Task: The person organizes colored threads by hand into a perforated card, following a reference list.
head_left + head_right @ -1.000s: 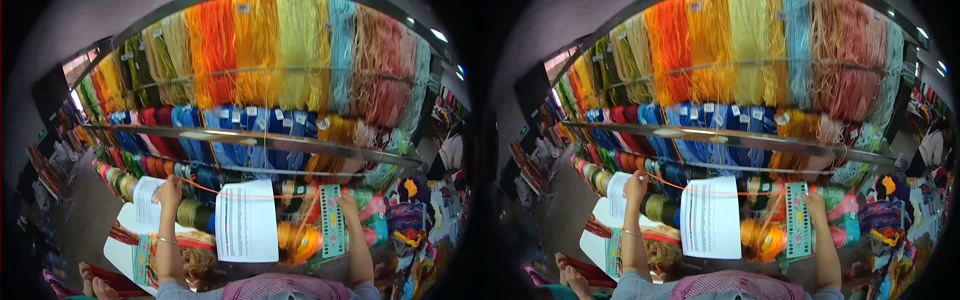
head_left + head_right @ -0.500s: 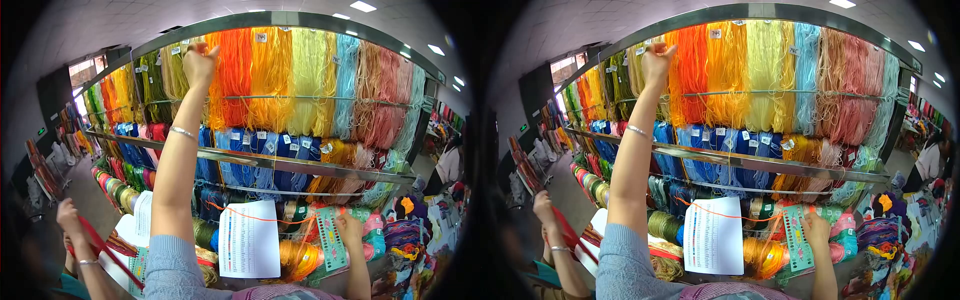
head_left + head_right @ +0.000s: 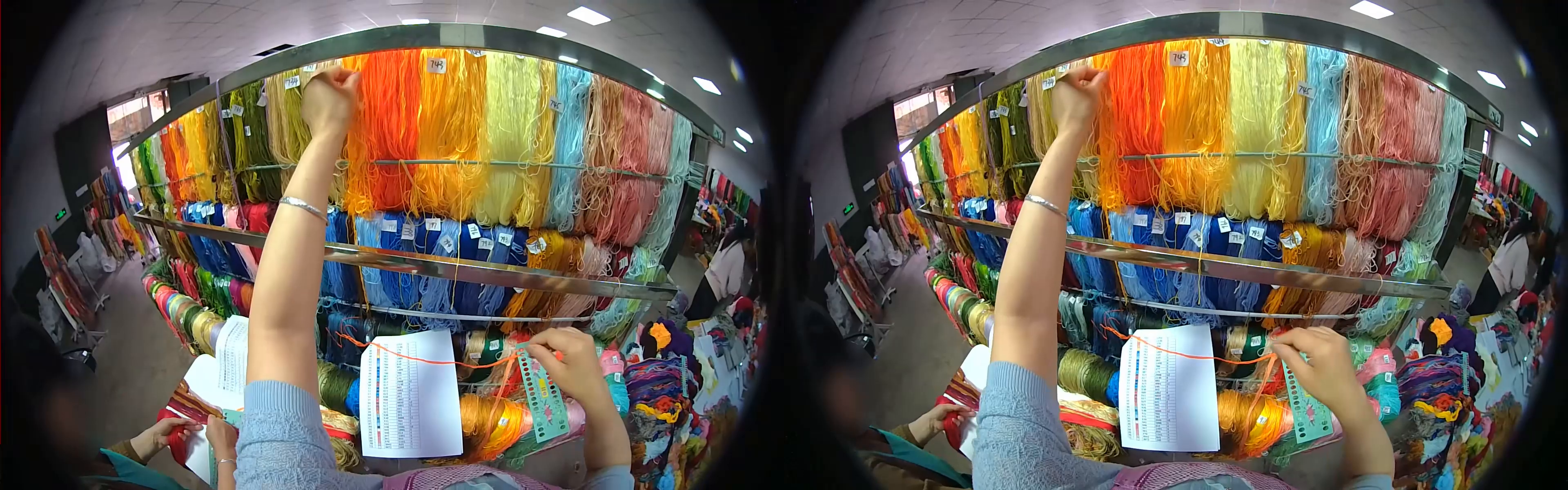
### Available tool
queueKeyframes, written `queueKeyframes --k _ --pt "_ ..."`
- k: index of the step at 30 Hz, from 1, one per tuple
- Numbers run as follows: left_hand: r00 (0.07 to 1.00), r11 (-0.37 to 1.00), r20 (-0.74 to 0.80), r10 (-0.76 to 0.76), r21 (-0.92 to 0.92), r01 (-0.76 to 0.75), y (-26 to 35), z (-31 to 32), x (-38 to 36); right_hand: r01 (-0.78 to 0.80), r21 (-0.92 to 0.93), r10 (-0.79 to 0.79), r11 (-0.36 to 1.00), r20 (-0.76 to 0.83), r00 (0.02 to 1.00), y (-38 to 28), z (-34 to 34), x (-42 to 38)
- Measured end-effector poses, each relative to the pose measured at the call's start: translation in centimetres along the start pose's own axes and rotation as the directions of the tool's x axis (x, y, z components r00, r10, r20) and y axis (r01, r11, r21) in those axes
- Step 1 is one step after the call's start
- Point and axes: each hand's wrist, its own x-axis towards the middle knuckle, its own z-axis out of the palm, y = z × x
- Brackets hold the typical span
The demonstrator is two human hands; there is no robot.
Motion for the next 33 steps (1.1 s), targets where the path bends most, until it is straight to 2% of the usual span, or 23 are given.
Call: queueKeyframes --k 1,3,4,6,7,8,10,12,14,16,17,18,19,20,23,24,26,27,28,30,32,33 --pt "0.997 0.999 -0.075 0.017 -0.042 -0.020 -0.7 0.2 0.0 0.002 0.000 -0.002 1.000 -0.003 1.000 -0.8 0.2 0.8" --pt "0.995 1.000 -0.103 0.005 -0.025 -0.007 -1.7 0.0 -0.1 0.145 0.025 -0.145 0.989 0.004 0.989 -1.9 0.5 2.0" --pt "0.992 1.000 -0.129 -0.011 -0.009 0.010 -2.2 -0.1 -0.2 0.133 0.065 -0.138 0.989 0.084 0.987 -2.3 0.5 2.7" --pt "0.991 1.000 -0.129 -0.017 0.005 0.018 -2.7 0.0 0.0 0.264 0.133 -0.273 0.955 0.053 0.960 -3.3 0.8 5.5" --pt "0.991 0.999 -0.133 -0.026 0.020 0.029 -2.7 -0.1 0.1 0.361 0.096 -0.363 0.928 0.008 0.932 -3.8 1.0 7.5" --pt "0.990 0.999 -0.138 -0.034 0.034 0.040 -2.7 -0.1 0.2 0.452 0.055 -0.451 0.890 -0.033 0.892 -4.3 1.2 9.8" --pt "0.973 0.989 -0.184 0.140 0.084 -0.126 -2.4 -0.2 -0.4 0.573 -0.165 -0.582 0.803 -0.009 0.813 -5.8 1.6 15.2" --pt "0.976 0.988 -0.157 0.152 0.018 -0.151 -2.3 0.0 -0.9 0.680 -0.336 -0.751 0.652 -0.161 0.640 -6.9 3.6 21.6" --pt "0.934 0.935 -0.044 0.354 0.030 -0.353 -2.3 0.0 -1.1 0.663 -0.540 -0.831 0.519 -0.137 0.539 -7.6 5.0 26.9" --pt "0.928 0.925 -0.008 0.373 0.078 -0.372 -2.8 0.1 -0.9 0.619 -0.634 -0.827 0.464 -0.059 0.559 -5.6 7.1 31.3" --pt "0.958 0.946 0.038 0.283 0.157 -0.285 -2.8 0.0 -1.0 0.550 -0.685 -0.577 0.477 0.228 0.784 -5.8 6.0 31.9" --pt "0.980 0.951 0.074 0.185 0.238 -0.198 -2.7 -0.2 -1.0 0.516 -0.726 -0.593 0.455 0.186 0.784 -4.6 6.2 32.4" --pt "0.987 0.960 0.084 0.139 0.232 -0.155 -3.0 -0.3 -1.0 0.479 -0.764 -0.608 0.432 0.145 0.781 -3.7 6.2 32.4" --pt "0.986 0.961 0.085 0.141 0.229 -0.157 -3.1 -0.1 -1.1 0.509 -0.745 -0.648 0.430 0.138 0.749 -2.9 6.1 32.4" --pt "0.952 0.939 -0.082 0.294 0.213 -0.272 -2.5 -0.3 -2.4 0.516 -0.732 -0.677 0.445 0.102 0.729 -1.8 6.6 31.9" --pt "0.952 0.937 -0.076 0.298 0.213 -0.276 -2.1 -0.2 -2.6 0.509 -0.738 -0.660 0.443 0.115 0.742 -1.7 6.7 31.9" --pt "0.887 0.895 -0.132 0.443 0.132 -0.427 -1.6 0.4 -2.8 0.497 -0.750 -0.656 0.436 0.113 0.746 -1.4 6.9 32.0" --pt "0.878 0.878 -0.126 0.463 0.200 -0.434 -1.4 0.9 -2.8 0.491 -0.760 -0.654 0.426 0.117 0.748 -1.3 7.1 32.1" --pt "0.878 0.878 -0.123 0.462 0.200 -0.434 -1.3 1.3 -2.7 0.491 -0.759 -0.653 0.428 0.116 0.749 -1.3 7.3 32.1" --pt "0.914 0.878 -0.135 0.383 0.361 -0.314 -1.0 1.9 -2.5 0.475 -0.768 -0.643 0.431 0.108 0.758 -1.3 7.4 32.0" --pt "0.899 0.873 -0.149 0.412 0.346 -0.343 -2.1 2.1 -2.2 0.482 -0.747 -0.660 0.458 0.078 0.747 -1.0 7.7 31.9" --pt "0.933 0.919 -0.117 0.342 0.251 -0.305 -2.6 2.2 -2.0 0.493 -0.724 -0.677 0.483 0.048 0.735 -0.9 7.7 32.0"
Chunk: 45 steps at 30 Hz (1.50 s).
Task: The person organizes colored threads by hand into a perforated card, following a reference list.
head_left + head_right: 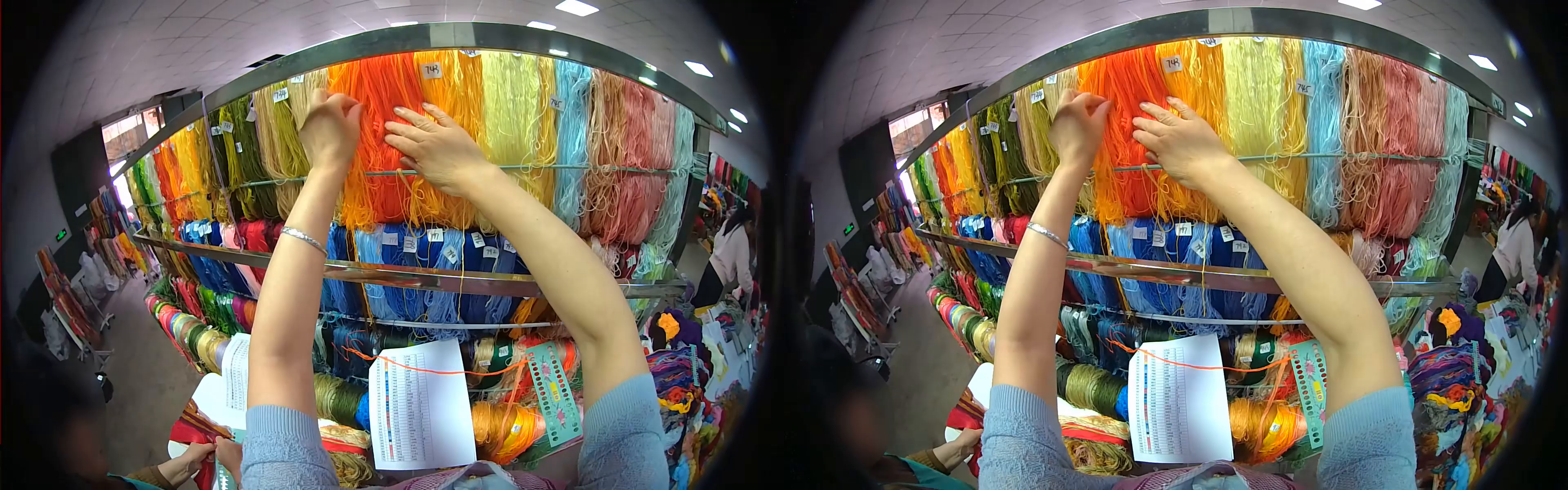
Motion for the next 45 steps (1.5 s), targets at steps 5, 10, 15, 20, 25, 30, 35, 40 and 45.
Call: queueKeyframes --k 5,10,15,20,25,30,35,40,45 --pt "0.991 0.909 0.087 -0.102 -0.397 0.129 -1.1 0.3 -0.4 -0.007 0.025 0.007 1.000 0.012 1.000 0.0 -0.1 -0.1" --pt "0.968 0.690 0.194 -0.161 -0.679 0.251 -1.4 -0.9 -1.9 -0.040 0.134 0.036 0.990 0.030 0.999 -0.2 -0.6 0.2" --pt "0.935 0.530 0.336 -0.109 -0.776 0.341 0.2 -3.3 -2.9 -0.286 0.836 0.470 0.468 0.038 0.882 -0.2 -1.2 3.1" --pt "0.955 0.546 0.290 -0.066 -0.790 0.277 -0.2 -2.6 -3.1 -0.496 0.810 0.628 0.312 0.215 0.748 -0.5 -3.0 8.6" --pt "0.922 0.624 0.386 -0.033 -0.713 0.321 -0.4 -3.5 -3.8 -0.351 0.936 0.616 0.002 0.276 0.738 -0.4 -0.7 9.9" --pt "0.982 0.580 0.168 0.092 -0.810 0.084 3.4 -7.5 -6.5 -0.125 0.968 0.435 -0.219 0.211 0.875 -3.1 -7.0 2.0" --pt "0.640 0.723 0.481 0.599 -0.668 -0.176 8.9 -9.6 -14.3 -0.472 0.877 0.198 -0.089 0.481 0.854 -8.0 -20.2 -15.1" --pt "0.550 0.736 0.617 0.562 -0.677 0.008 10.2 -11.3 -24.6 -0.962 0.272 0.828 -0.023 0.544 0.134 -5.4 -27.9 -34.6" --pt "0.249 0.601 0.959 0.133 -0.278 0.749 11.1 -12.5 -32.3 -0.949 -0.315 0.999 0.005 -0.040 0.019 6.2 -39.1 -57.5"
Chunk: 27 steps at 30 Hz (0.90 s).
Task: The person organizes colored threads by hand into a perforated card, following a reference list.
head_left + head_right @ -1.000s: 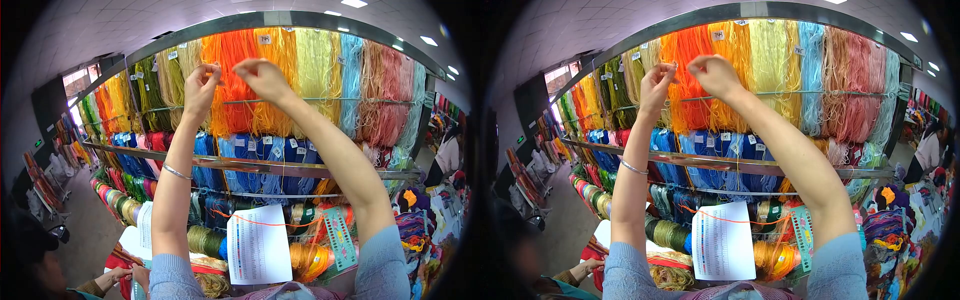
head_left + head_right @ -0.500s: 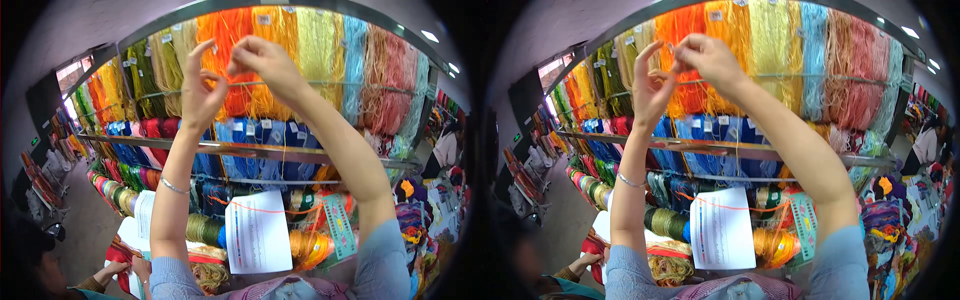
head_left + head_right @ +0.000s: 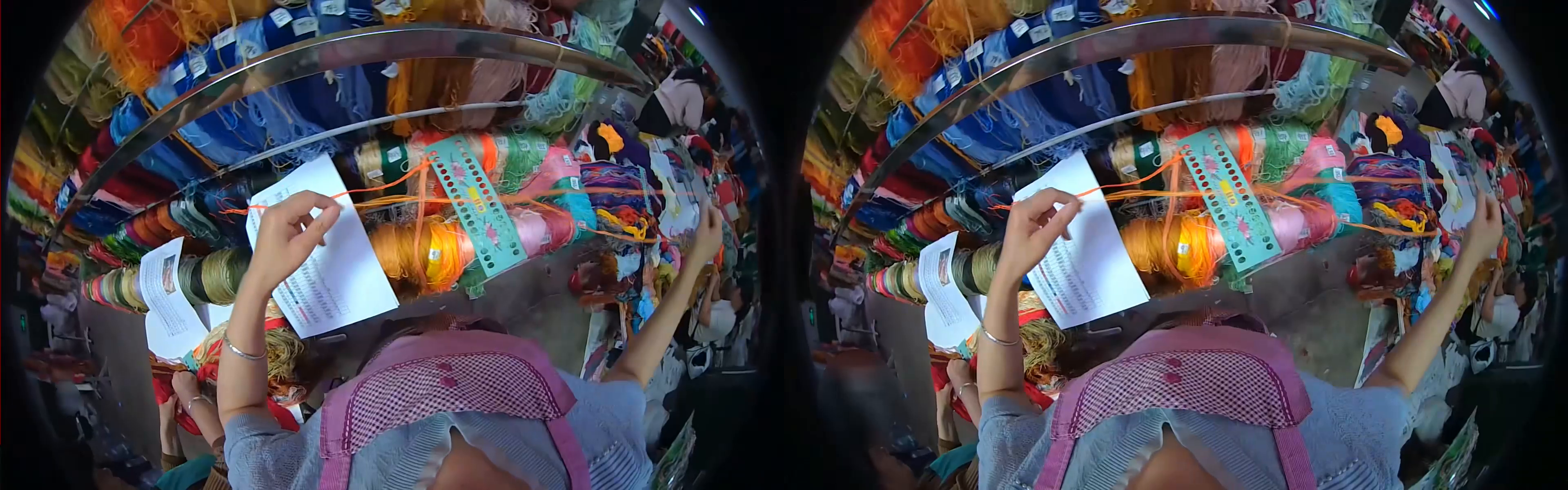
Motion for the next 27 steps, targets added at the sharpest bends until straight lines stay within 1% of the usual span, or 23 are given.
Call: queueKeyframes --k 1,2,3,4,5,6,7,8,9,10,11,12,13,14,15,16,17,18,19,21,24,25,27 --pt "0.998 0.990 -0.042 -0.039 -0.140 0.033 -1.5 1.5 0.5 -0.042 -0.110 0.038 0.993 -0.040 0.998 2.5 -0.8 1.1" --pt "0.989 0.981 0.018 -0.147 -0.122 0.148 -1.2 2.7 1.1 0.206 -0.171 -0.229 0.964 -0.128 0.965 3.4 -0.3 1.5" --pt "0.965 0.961 0.073 -0.253 -0.094 0.260 -0.8 4.0 2.1 0.430 -0.248 -0.480 0.868 -0.198 0.855 4.4 0.5 2.0" --pt "0.943 0.941 0.161 -0.290 -0.133 0.312 -0.9 5.8 3.3 0.421 -0.055 -0.421 0.905 -0.253 0.871 -2.1 2.6 -0.8" --pt "0.913 0.915 0.251 -0.322 -0.167 0.368 -1.4 7.9 4.5 0.221 0.187 -0.218 0.957 -0.036 0.975 -6.3 4.0 -3.0" --pt "0.887 0.881 0.288 -0.360 -0.207 0.425 -1.9 9.8 6.0 0.198 0.211 -0.235 0.957 0.164 0.958 -8.6 6.0 -4.6" --pt "0.859 0.842 0.328 -0.394 -0.245 0.480 -2.5 11.8 7.5 0.066 0.180 -0.104 0.981 0.212 0.972 -11.7 8.6 -7.5" --pt "0.827 0.779 0.355 -0.436 -0.310 0.544 -3.7 14.1 9.0 0.073 0.278 -0.174 0.958 0.360 0.917 -16.5 9.5 -10.4" --pt "0.791 0.707 0.386 -0.474 -0.369 0.604 -4.3 15.9 9.9 0.200 0.445 -0.386 0.873 0.379 0.841 -16.5 12.5 -12.5" --pt "0.796 0.653 0.361 -0.486 -0.456 0.605 -3.9 17.0 10.2 0.271 0.528 -0.498 0.805 0.352 0.793 -19.1 13.4 -14.8" --pt "0.842 0.619 0.305 -0.444 -0.575 0.535 -5.0 18.6 10.5 0.506 0.513 -0.689 0.693 0.268 0.673 -19.4 15.7 -16.3" --pt "0.880 0.574 0.241 -0.410 -0.681 0.454 -6.2 19.9 10.6 0.352 0.626 -0.632 0.696 0.302 0.713 -20.7 17.0 -18.2" --pt "0.901 0.532 0.231 -0.368 -0.742 0.408 -6.0 20.1 10.4 0.185 0.718 -0.575 0.671 0.347 0.741 -22.1 17.8 -19.6" --pt "0.900 0.531 0.227 -0.372 -0.743 0.407 -5.5 19.6 9.9 -0.058 0.694 -0.483 0.718 0.556 0.676 -23.4 17.7 -20.1" --pt "0.913 0.606 0.184 -0.363 -0.697 0.382 -5.2 18.8 9.3 -0.291 0.607 -0.387 0.739 0.737 0.553 -24.3 17.5 -20.5" --pt "0.925 0.676 0.142 -0.353 -0.645 0.357 -4.5 18.0 8.5 -0.332 0.672 -0.430 0.662 0.703 0.566 -24.0 18.8 -21.5" --pt "0.941 0.733 0.071 -0.332 -0.608 0.305 -3.2 17.3 7.9 -0.337 0.673 -0.435 0.659 0.706 0.558 -24.0 19.6 -22.1" --pt "0.938 0.732 0.064 -0.340 -0.608 0.307 -3.0 16.8 7.4 -0.382 0.688 -0.434 0.617 0.702 0.565 -24.2 20.3 -22.7" --pt "0.953 0.764 0.048 -0.298 -0.587 0.269 -3.0 16.2 7.0 -0.424 0.701 -0.432 0.574 0.698 0.570 -24.6 20.6 -23.0" --pt "0.973 0.801 0.044 -0.227 -0.559 0.212 -3.2 15.4 6.5 -0.431 0.697 -0.432 0.572 0.704 0.564 -25.2 20.6 -23.3" --pt "0.975 0.778 0.066 -0.212 -0.592 0.209 -3.1 14.6 5.8 -0.146 0.777 -0.532 0.613 0.542 0.650 -26.3 20.9 -23.8" --pt "0.978 0.774 0.081 -0.193 -0.599 0.202 -2.7 14.3 5.7 -0.151 0.780 -0.539 0.607 0.544 0.643 -26.6 20.6 -23.8" --pt "0.982 0.812 0.100 -0.162 -0.551 0.190 -3.0 13.9 5.6 0.092 0.777 -0.644 0.622 0.441 0.625 -26.9 20.3 -23.9"
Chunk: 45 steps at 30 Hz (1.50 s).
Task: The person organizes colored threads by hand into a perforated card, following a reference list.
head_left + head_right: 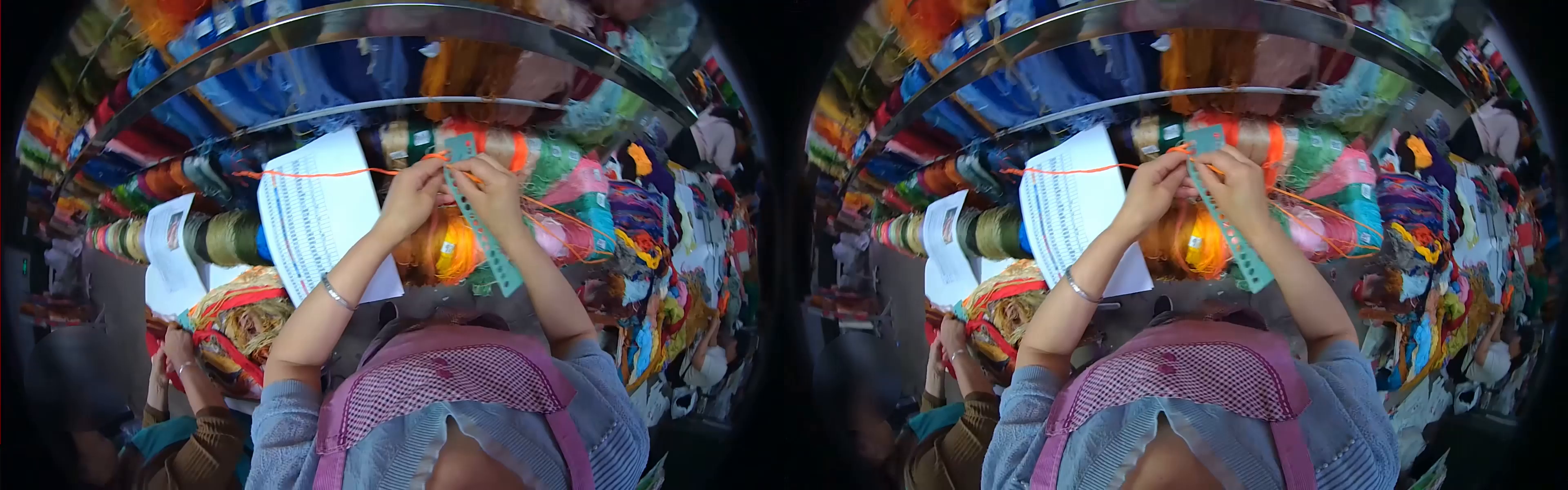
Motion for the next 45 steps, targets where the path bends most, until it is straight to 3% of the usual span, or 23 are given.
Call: queueKeyframes --k 1,4,6,7,15,17,20,22,23,24,26,27,29,30,32,33,34,37,39,41,42,43,45 --pt "0.998 0.998 -0.016 0.061 -0.032 -0.061 -1.2 -0.2 0.4 0.033 0.021 -0.033 0.999 -0.025 0.999 0.0 0.5 -0.1" --pt "0.947 0.912 -0.081 0.310 0.308 -0.272 -1.9 -0.7 0.7 -0.021 0.017 0.019 1.000 0.092 0.996 -1.1 0.2 -0.5" --pt "0.995 0.990 -0.017 0.100 0.097 -0.098 -0.9 -0.7 0.2 -0.022 0.032 0.020 0.999 0.072 0.997 -0.7 0.5 -1.1" --pt "0.997 0.992 0.045 0.060 0.109 -0.065 -0.7 -1.2 0.1 -0.032 0.044 0.030 0.999 0.038 0.999 -0.6 0.6 -1.2" --pt "0.987 0.987 -0.103 0.121 0.116 -0.109 -0.2 -0.5 -0.2 -0.146 0.020 0.147 0.989 -0.070 0.987 -2.3 1.3 -2.2" --pt "0.947 0.894 -0.131 0.293 0.390 -0.223 -0.8 -0.5 -0.1 -0.164 -0.058 0.157 0.985 -0.111 0.981 -1.9 1.6 -2.6" --pt "0.919 0.879 -0.151 0.363 0.384 -0.284 -1.3 -0.9 0.2 -0.119 -0.035 0.113 0.992 -0.157 0.981 -1.4 1.9 -2.6" --pt "0.985 0.988 -0.114 0.128 -0.071 -0.136 -1.5 -1.9 0.3 -0.140 -0.033 0.133 0.990 -0.173 0.976 -1.2 1.6 -2.3" --pt "0.981 0.955 -0.097 0.169 -0.231 -0.187 -1.6 -2.1 0.4 -0.162 -0.028 0.155 0.986 -0.186 0.970 -1.2 1.4 -2.3" --pt "0.981 0.955 -0.094 0.168 -0.231 -0.186 -1.6 -2.3 0.5 -0.165 -0.029 0.157 0.986 -0.189 0.970 -1.3 1.3 -2.2" --pt "0.994 0.744 0.111 -0.013 -0.663 0.083 -0.2 -2.7 0.2 -0.144 -0.063 0.133 0.988 -0.155 0.979 -1.4 1.1 -2.1" --pt "0.978 0.684 0.204 -0.043 -0.708 0.177 0.7 -2.6 -0.1 -0.144 -0.066 0.132 0.987 -0.159 0.979 -1.1 1.3 -2.3" --pt "0.935 0.857 0.353 -0.039 -0.469 0.213 1.6 -2.8 -0.1 -0.096 -0.078 0.080 0.992 -0.184 0.980 -0.5 2.0 -2.6" --pt "0.946 0.939 0.304 -0.116 -0.277 0.204 1.5 -1.9 0.0 -0.183 0.075 0.195 0.980 -0.199 0.961 -0.7 2.4 -3.0" --pt "0.990 0.959 0.101 0.097 0.257 -0.120 0.9 -0.3 -0.1 -0.199 0.053 0.206 0.979 -0.194 0.959 -0.1 2.2 -3.4" --pt "0.979 0.877 0.145 0.142 0.440 -0.192 0.7 -0.5 0.1 -0.216 0.033 0.218 0.976 -0.189 0.957 0.0 2.1 -3.5" --pt "0.978 0.874 0.146 0.146 0.443 -0.197 0.3 -0.7 0.2 -0.211 0.035 0.214 0.977 -0.193 0.958 -0.3 2.0 -3.4" --pt "0.886 0.787 0.120 0.448 0.417 -0.454 1.3 -2.0 0.1 -0.149 -0.232 0.116 0.961 -0.153 0.981 -0.2 2.0 -2.9" --pt "0.916 0.794 0.042 0.398 0.485 -0.367 2.5 -5.2 -0.6 -0.189 -0.254 0.148 0.949 -0.172 0.974 1.4 2.0 -2.6" --pt "0.963 0.850 -0.060 0.263 0.486 -0.202 5.7 -9.6 -3.1 -0.072 -0.534 -0.058 0.842 -0.222 0.973 1.2 1.3 -1.5" --pt "0.955 0.849 -0.141 0.261 0.504 -0.158 5.7 -12.7 -4.3 -0.084 -0.543 -0.054 0.835 -0.234 0.971 0.7 0.8 -1.0" --pt "0.945 0.919 -0.287 0.156 0.392 -0.033 7.4 -15.4 -6.1 -0.107 -0.520 -0.039 0.847 -0.263 0.964 0.9 0.7 -0.7" --pt "0.856 0.981 -0.496 0.146 0.182 -0.062 10.3 -20.2 -9.4 -0.137 -0.461 -0.002 0.877 -0.288 0.957 1.6 0.5 -0.2"
